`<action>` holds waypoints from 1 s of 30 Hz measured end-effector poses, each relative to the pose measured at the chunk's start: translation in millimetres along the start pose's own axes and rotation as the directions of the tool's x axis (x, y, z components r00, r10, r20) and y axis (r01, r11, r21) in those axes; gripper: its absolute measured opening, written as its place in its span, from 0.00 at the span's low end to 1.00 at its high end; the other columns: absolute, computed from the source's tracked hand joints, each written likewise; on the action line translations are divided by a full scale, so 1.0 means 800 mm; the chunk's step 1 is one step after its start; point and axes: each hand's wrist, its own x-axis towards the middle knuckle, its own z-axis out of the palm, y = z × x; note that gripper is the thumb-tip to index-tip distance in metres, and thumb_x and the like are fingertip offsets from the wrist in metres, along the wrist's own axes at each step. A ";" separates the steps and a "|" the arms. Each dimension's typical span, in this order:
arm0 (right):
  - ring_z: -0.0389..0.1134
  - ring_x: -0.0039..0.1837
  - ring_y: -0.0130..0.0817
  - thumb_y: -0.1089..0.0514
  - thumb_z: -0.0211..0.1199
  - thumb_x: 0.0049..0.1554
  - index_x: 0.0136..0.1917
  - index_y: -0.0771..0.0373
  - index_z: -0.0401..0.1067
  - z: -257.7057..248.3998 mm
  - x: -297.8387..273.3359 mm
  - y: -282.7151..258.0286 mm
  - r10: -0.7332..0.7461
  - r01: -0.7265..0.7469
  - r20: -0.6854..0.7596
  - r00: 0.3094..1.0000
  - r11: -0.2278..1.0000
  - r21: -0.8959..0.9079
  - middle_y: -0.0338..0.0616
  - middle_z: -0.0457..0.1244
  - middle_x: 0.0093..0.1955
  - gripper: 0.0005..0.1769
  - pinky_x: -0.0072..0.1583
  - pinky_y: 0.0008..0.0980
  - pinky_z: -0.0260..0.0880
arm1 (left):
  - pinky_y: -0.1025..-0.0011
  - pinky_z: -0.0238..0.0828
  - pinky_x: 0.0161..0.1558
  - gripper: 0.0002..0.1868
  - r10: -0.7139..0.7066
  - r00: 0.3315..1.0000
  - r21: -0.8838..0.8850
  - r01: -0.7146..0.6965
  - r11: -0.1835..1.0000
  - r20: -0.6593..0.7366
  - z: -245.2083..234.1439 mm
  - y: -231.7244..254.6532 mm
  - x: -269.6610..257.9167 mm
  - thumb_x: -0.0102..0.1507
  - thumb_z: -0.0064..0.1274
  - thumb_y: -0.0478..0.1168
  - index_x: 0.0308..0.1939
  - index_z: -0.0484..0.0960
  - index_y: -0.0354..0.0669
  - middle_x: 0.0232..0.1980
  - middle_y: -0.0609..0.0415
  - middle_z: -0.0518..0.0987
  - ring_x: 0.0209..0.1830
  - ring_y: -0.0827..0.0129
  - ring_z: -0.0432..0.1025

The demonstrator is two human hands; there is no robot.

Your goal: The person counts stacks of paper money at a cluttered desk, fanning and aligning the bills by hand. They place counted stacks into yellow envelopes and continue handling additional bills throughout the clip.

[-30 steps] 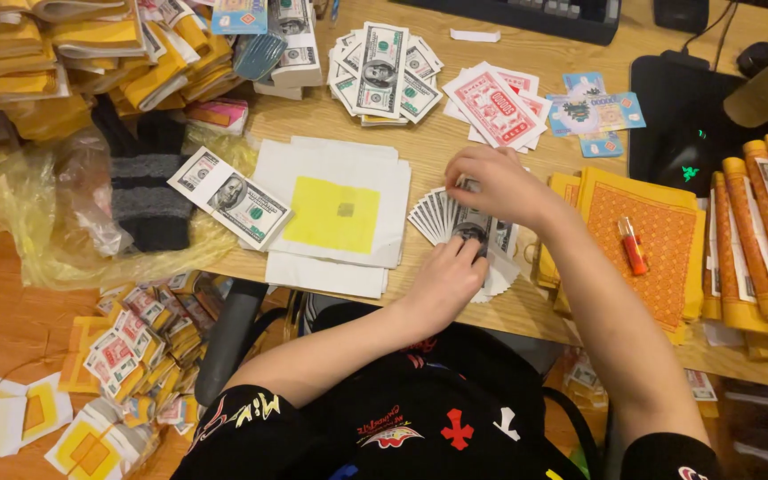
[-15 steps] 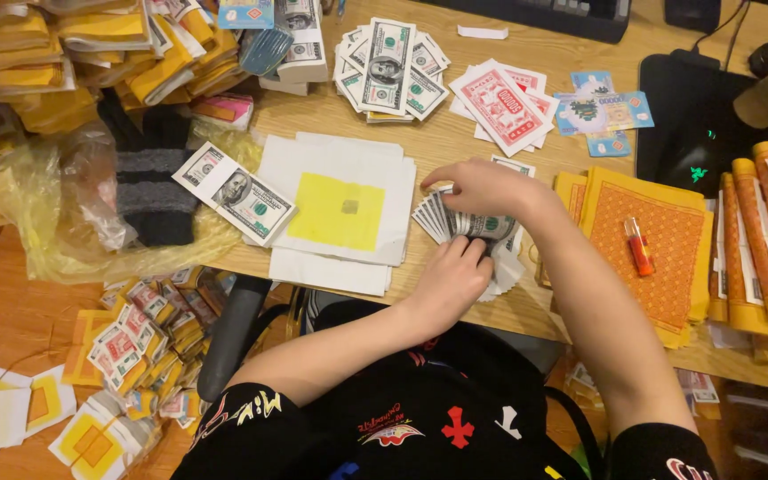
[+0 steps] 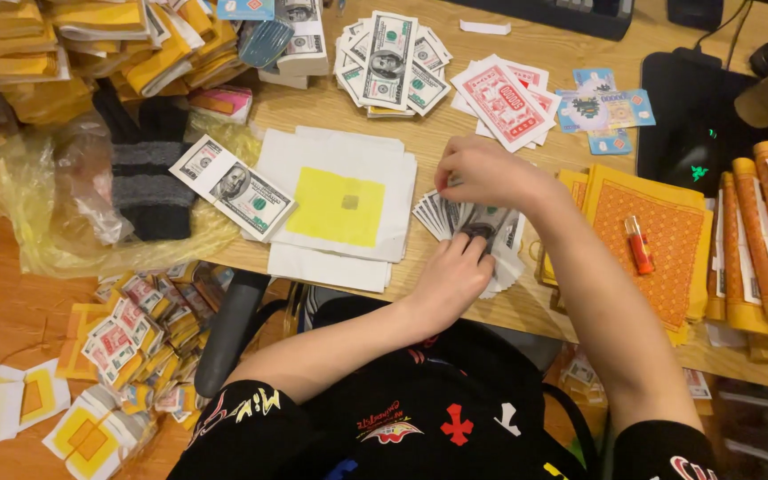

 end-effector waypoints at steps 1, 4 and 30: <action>0.66 0.57 0.49 0.50 0.63 0.53 0.44 0.53 0.75 -0.007 -0.004 -0.003 -0.027 0.025 0.035 0.999 0.998 0.051 0.45 0.68 0.47 0.09 0.60 0.46 0.66 | 0.65 0.61 0.35 0.01 -0.004 1.000 0.002 0.004 1.000 0.002 -0.002 0.001 0.000 0.57 0.50 0.31 0.30 0.76 0.40 0.36 0.48 0.71 0.37 0.55 0.68; 0.65 0.60 0.54 0.47 0.60 0.53 0.49 0.57 0.74 -0.041 -0.027 -0.019 0.003 -0.019 0.111 0.994 0.989 0.148 0.51 0.68 0.50 0.15 0.62 0.52 0.64 | 0.65 0.61 0.35 0.01 -0.009 1.000 0.009 0.009 1.000 0.004 -0.004 0.001 0.000 0.57 0.50 0.31 0.31 0.76 0.41 0.35 0.48 0.71 0.38 0.55 0.68; 0.60 0.63 0.54 0.68 0.37 0.59 0.70 0.68 0.64 -0.074 -0.147 -0.038 0.104 -0.183 -0.443 0.891 0.973 -0.141 0.56 0.64 0.62 0.28 0.65 0.52 0.49 | 0.57 0.78 0.49 0.28 -0.313 0.710 -0.751 0.457 -0.477 0.631 -0.078 -0.050 0.101 0.55 0.46 0.28 0.61 0.71 0.32 0.52 0.43 0.80 0.47 0.59 0.77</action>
